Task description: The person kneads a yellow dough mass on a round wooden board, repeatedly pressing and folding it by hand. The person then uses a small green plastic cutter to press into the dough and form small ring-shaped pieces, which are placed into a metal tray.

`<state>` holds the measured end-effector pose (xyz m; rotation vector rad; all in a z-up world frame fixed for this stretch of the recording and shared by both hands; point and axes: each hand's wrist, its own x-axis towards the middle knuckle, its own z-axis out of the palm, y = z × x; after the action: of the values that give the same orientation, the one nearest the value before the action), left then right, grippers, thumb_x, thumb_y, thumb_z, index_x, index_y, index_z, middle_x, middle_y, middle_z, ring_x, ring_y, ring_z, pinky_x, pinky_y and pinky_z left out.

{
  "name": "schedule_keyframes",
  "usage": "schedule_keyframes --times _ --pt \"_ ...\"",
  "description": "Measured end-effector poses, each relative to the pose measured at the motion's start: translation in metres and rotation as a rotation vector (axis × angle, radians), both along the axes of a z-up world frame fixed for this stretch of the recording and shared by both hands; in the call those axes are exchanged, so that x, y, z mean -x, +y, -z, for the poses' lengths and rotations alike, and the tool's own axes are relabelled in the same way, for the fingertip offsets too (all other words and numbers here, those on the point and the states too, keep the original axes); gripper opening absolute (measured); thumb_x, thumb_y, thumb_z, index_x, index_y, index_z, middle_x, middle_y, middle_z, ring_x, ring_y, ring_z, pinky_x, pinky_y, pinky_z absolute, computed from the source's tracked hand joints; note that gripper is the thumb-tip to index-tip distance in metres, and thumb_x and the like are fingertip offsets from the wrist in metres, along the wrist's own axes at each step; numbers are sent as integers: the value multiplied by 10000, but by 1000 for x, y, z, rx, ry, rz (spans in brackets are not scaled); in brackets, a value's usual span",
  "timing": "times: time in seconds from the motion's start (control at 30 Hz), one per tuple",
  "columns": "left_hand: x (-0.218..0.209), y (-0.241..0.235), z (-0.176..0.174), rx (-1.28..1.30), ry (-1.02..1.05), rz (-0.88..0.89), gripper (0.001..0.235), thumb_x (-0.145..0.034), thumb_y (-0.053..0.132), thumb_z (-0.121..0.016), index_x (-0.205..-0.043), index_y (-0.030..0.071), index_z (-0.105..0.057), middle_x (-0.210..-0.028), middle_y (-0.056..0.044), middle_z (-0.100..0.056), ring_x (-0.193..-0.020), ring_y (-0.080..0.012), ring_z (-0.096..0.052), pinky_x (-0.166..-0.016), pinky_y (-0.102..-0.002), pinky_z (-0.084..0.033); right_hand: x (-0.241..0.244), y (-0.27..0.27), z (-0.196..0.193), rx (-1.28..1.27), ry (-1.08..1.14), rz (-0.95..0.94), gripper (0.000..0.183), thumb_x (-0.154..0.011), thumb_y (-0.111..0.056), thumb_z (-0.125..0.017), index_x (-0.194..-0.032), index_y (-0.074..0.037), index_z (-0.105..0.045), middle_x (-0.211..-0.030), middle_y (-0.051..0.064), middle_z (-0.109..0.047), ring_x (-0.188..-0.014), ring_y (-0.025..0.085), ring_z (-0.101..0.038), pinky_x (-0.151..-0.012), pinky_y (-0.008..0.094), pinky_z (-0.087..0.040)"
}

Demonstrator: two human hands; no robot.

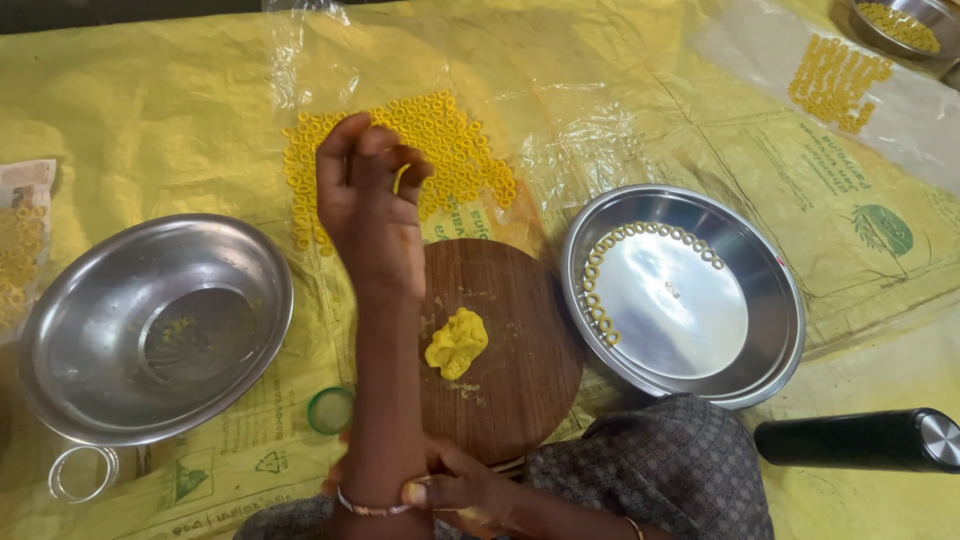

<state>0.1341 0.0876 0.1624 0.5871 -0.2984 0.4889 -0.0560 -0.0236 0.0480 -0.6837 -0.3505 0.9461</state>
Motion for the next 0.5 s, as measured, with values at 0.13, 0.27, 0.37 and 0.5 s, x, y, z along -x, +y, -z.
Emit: schedule_keyframes --times 0.13,0.27,0.37,0.5 --pt "-32 -14 52 -1107 200 -696 296 -1031 178 -724 -1276 72 -596 -1181 -144 -621 -1031 -302 -657 -875 -405 -587 -6 -2 16 177 51 62 707 -973 -389 -695 -1506 4 -446 -1398 86 -628 -1302 193 -587 -1142 372 -458" --pt "-23 23 140 -1715 545 -493 485 -963 326 -620 -1341 30 -555 -1381 -267 -514 -1221 -469 -508 -926 -571 -488 -61 -37 46 704 -636 103 447 -1027 -276 -602 -1410 -45 -584 -1296 131 -711 -1171 211 -673 -1014 366 -545" --pt "25 38 212 -1928 802 67 454 -979 340 -578 -1386 146 -523 -1443 -193 -516 -1341 -409 -491 -1082 -544 -438 -134 -66 83 914 -751 510 431 -961 -192 -618 -1380 -87 -616 -1313 133 -695 -1142 233 -694 -956 368 -570" --pt "65 10 270 -1867 746 16 800 -756 118 -748 -1485 132 -420 -1426 -251 -497 -1315 -478 -462 -1018 -560 -432 -175 -71 144 1048 -727 677 513 -972 -171 -664 -1442 -64 -487 -1438 159 -483 -1259 273 -531 -988 384 -499"
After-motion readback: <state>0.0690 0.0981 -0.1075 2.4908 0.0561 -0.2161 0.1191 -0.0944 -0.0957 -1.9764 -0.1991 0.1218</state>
